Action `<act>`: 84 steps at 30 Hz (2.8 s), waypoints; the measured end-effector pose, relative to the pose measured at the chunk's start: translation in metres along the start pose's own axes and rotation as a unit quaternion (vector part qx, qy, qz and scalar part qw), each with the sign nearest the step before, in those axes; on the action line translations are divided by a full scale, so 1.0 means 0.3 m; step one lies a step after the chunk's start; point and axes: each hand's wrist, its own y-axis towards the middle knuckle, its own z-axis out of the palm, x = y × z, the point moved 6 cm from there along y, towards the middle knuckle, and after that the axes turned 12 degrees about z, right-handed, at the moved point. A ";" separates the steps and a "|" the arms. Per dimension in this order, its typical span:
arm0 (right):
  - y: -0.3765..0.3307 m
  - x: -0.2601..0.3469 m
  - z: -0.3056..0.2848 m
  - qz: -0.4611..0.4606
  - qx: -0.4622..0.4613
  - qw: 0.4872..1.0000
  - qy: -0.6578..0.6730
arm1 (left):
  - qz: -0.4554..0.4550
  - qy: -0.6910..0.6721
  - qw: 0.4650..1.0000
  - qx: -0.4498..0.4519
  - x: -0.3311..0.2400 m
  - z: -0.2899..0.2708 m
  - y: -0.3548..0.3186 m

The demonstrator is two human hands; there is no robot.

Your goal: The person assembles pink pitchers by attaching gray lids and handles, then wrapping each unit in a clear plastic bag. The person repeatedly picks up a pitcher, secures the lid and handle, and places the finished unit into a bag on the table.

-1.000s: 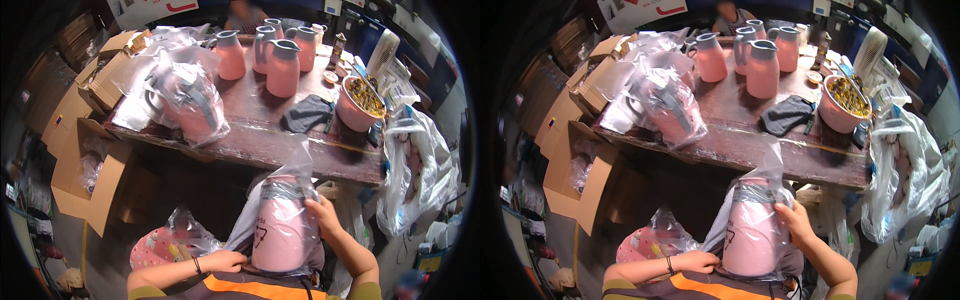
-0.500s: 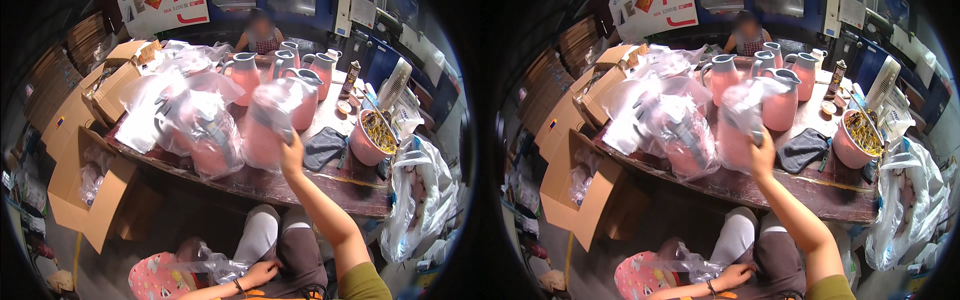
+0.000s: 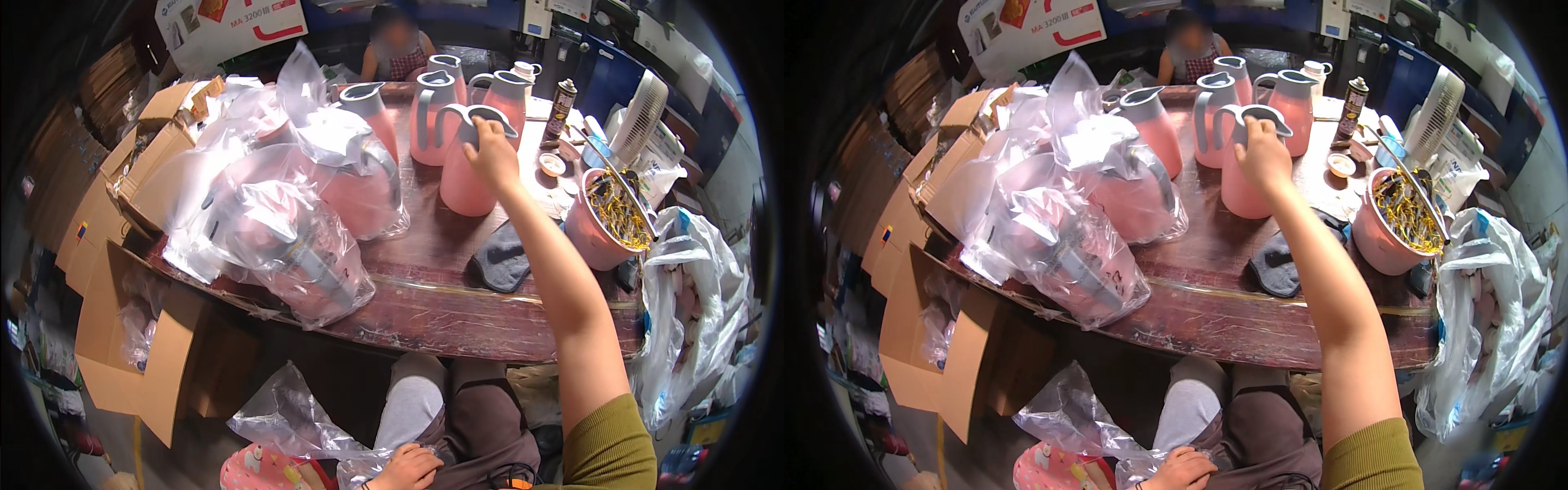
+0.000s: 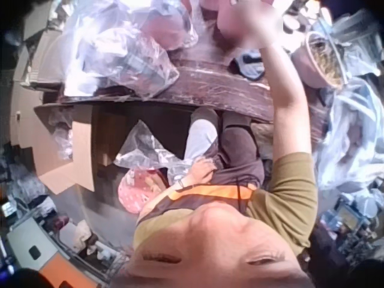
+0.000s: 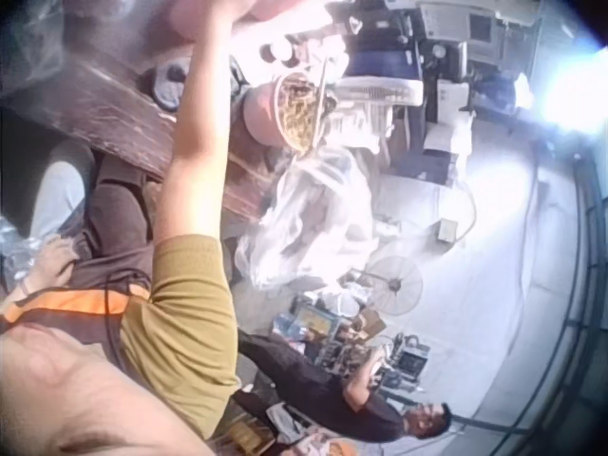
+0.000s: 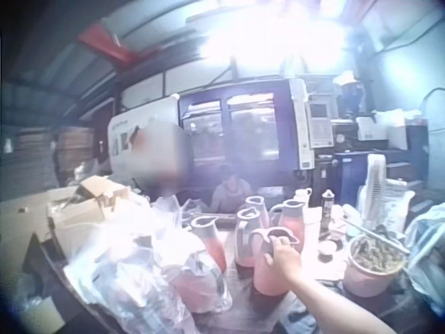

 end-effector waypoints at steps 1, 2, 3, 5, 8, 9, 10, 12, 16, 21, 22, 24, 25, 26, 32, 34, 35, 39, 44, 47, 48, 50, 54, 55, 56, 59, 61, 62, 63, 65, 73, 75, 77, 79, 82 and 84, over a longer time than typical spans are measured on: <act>-0.037 -0.001 -0.015 -0.014 -0.021 0.999 0.026 | 0.020 0.022 1.000 -0.008 0.027 0.020 -0.015; -0.090 0.011 -0.026 -0.029 -0.036 0.997 0.054 | 0.035 0.045 0.998 -0.017 0.004 -0.025 0.046; -0.145 0.005 -0.045 -0.010 -0.032 0.992 0.125 | 0.025 0.018 0.997 -0.073 -0.005 -0.088 0.106; -0.263 -0.046 -0.149 -0.045 -0.030 0.976 0.212 | -0.058 -0.008 0.998 -0.030 0.046 -0.050 0.052; -0.497 -0.088 -0.436 -0.074 -0.042 0.962 0.260 | -0.126 -0.034 0.977 -0.166 0.086 -0.081 0.067; -0.568 -0.135 -0.521 -0.045 -0.020 0.947 0.316 | -0.255 -0.025 0.952 -0.169 0.121 -0.094 0.059; -0.645 -0.168 -0.620 -0.073 -0.052 0.935 0.342 | -0.313 -0.072 0.923 -0.212 0.136 -0.154 0.104; -0.806 -0.253 -0.752 -0.078 -0.040 0.921 0.380 | -0.235 -0.046 0.926 -0.292 0.163 -0.288 0.219; -1.071 -0.258 -0.888 -0.116 0.070 0.934 0.330 | 0.091 0.035 0.989 -0.111 -0.097 -0.441 0.580; -1.343 -0.209 -0.859 -0.084 0.164 0.888 0.421 | 0.221 0.118 0.903 0.348 -0.358 -0.252 0.707; -1.370 -0.231 -0.898 -0.059 0.144 0.894 0.420 | 0.245 0.132 0.897 0.343 -0.390 -0.238 0.716; -1.466 -0.399 -0.889 0.103 0.121 0.891 0.424 | 0.253 0.159 0.889 0.346 -0.443 -0.214 0.733; -1.522 -0.481 -0.870 0.162 0.119 0.893 0.402 | 0.287 0.153 0.879 0.348 -0.453 -0.188 0.746; -1.587 -0.582 -0.851 0.222 0.110 0.894 0.373 | 0.324 0.143 0.858 0.371 -0.465 -0.162 0.758; -2.493 -1.127 -0.788 0.573 0.250 0.774 -0.105 | 0.278 0.059 0.866 0.412 -0.587 -0.094 0.987; -2.904 -1.146 -0.808 0.674 0.321 0.653 -0.128 | 0.191 0.027 0.882 0.429 -0.557 -0.080 1.025; -3.042 -1.075 -0.834 0.709 0.363 0.597 -0.092 | 0.190 0.015 0.882 0.432 -0.549 -0.069 1.038; -3.199 -0.863 -0.670 0.661 0.510 0.539 -0.108 | 0.203 -0.005 0.877 0.436 -0.515 -0.046 1.062; -3.086 -0.942 -0.655 0.672 0.517 0.522 -0.092 | 0.086 -0.030 0.879 0.468 -0.455 -0.040 1.036; -3.070 -1.212 -0.655 0.714 0.396 0.569 -0.093 | 0.135 -0.078 0.894 0.419 -0.354 -0.048 1.019; -2.950 -1.235 -0.710 0.719 0.396 0.560 -0.106 | 0.128 -0.077 0.901 0.406 -0.323 -0.059 0.996; -2.852 -1.266 -0.758 0.726 0.265 0.615 -0.155 | 0.041 -0.085 0.939 0.330 -0.287 -0.042 0.982; -2.650 -1.276 -0.637 0.677 0.369 0.634 -0.071 | -0.024 -0.125 0.949 0.289 -0.263 -0.053 0.963; -2.663 -1.295 -0.564 0.659 0.405 0.630 -0.073 | -0.046 -0.114 0.951 0.283 -0.259 -0.059 0.959; -2.667 -1.324 -0.477 0.630 0.441 0.634 -0.082 | -0.071 -0.101 0.957 0.264 -0.249 -0.084 0.954; -2.780 -1.328 -0.303 0.580 0.500 0.639 -0.070 | -0.045 -0.063 0.959 0.274 -0.205 -0.111 0.953; -2.749 -1.290 -0.297 0.531 0.499 0.679 -0.088 | -0.084 -0.052 0.956 0.276 -0.203 -0.112 0.923; -2.725 -1.314 -0.284 0.536 0.495 0.679 -0.081 | -0.072 -0.044 0.957 0.277 -0.206 -0.115 0.922; -2.726 -1.314 -0.282 0.547 0.488 0.677 -0.070 | -0.064 -0.041 0.960 0.271 -0.210 -0.111 0.920; -2.727 -1.312 -0.295 0.571 0.470 0.672 -0.044 | -0.079 -0.032 0.963 0.255 -0.214 -0.119 0.886; -3.037 -1.388 -0.560 0.744 -0.004 0.645 0.173 | -0.089 -0.049 0.959 0.266 -0.187 -0.075 0.881; -2.943 -1.304 -0.792 0.731 -0.096 0.633 0.235 | -0.078 -0.051 0.956 0.278 -0.194 -0.067 0.897; -2.970 -1.285 -1.000 0.738 -0.192 0.608 0.221 | -0.064 -0.071 0.951 0.293 -0.184 -0.034 0.908; -2.853 -1.225 -1.193 0.723 -0.271 0.583 0.251 | -0.073 -0.100 0.950 0.287 -0.163 -0.011 0.893; -2.456 -1.127 -1.307 0.656 -0.277 0.623 0.324 | -0.069 -0.149 0.956 0.244 -0.144 -0.029 0.856; -2.172 -1.096 -1.232 0.631 -0.249 0.682 0.273 | -0.098 -0.176 0.955 0.217 -0.144 -0.063 0.821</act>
